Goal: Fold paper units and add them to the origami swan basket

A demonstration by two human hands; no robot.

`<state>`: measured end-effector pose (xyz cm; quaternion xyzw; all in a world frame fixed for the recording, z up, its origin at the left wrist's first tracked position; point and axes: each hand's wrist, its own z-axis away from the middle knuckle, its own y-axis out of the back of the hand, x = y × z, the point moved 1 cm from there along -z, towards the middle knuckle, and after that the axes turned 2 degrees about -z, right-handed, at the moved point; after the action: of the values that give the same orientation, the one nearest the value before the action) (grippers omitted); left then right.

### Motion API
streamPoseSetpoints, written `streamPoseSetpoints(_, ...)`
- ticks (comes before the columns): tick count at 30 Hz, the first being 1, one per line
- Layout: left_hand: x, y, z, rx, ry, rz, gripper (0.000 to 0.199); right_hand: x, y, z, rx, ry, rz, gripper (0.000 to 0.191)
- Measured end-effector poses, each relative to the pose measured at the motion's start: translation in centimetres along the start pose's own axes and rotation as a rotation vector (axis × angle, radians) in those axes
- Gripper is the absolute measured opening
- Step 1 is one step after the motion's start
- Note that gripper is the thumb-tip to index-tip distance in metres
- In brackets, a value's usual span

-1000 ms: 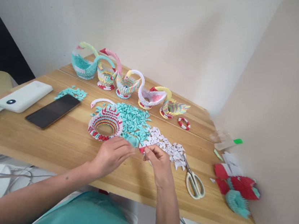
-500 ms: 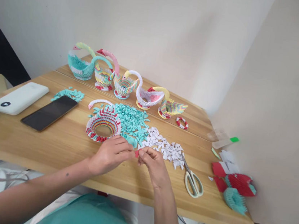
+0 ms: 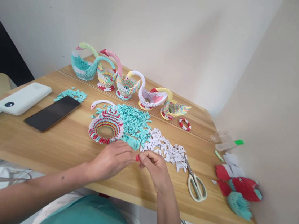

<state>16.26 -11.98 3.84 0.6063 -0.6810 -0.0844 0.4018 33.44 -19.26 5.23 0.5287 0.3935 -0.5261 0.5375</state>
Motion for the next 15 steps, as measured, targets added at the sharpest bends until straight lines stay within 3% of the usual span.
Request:
streamPoseSetpoints(4,0.9,-0.3,0.4,-0.015,0.406,0.241,0.015,0.1,-0.1,0.4,-0.029,0.076,0.119,0.031)
streamPoseSetpoints(7,1.3,-0.4,0.3,-0.04,0.625,0.37,0.011,0.0,-0.2,0.4,-0.028,0.132,0.22,0.029)
streamPoseSetpoints(10,1.3,-0.8,0.3,-0.053,0.75,0.479,0.01,0.1,-0.3,0.1,-0.038,0.165,0.268,0.028)
streamPoseSetpoints(15,0.6,-1.9,0.9,-0.089,0.86,0.595,0.025,1.0,0.0,0.0,-0.055,0.104,0.217,0.029)
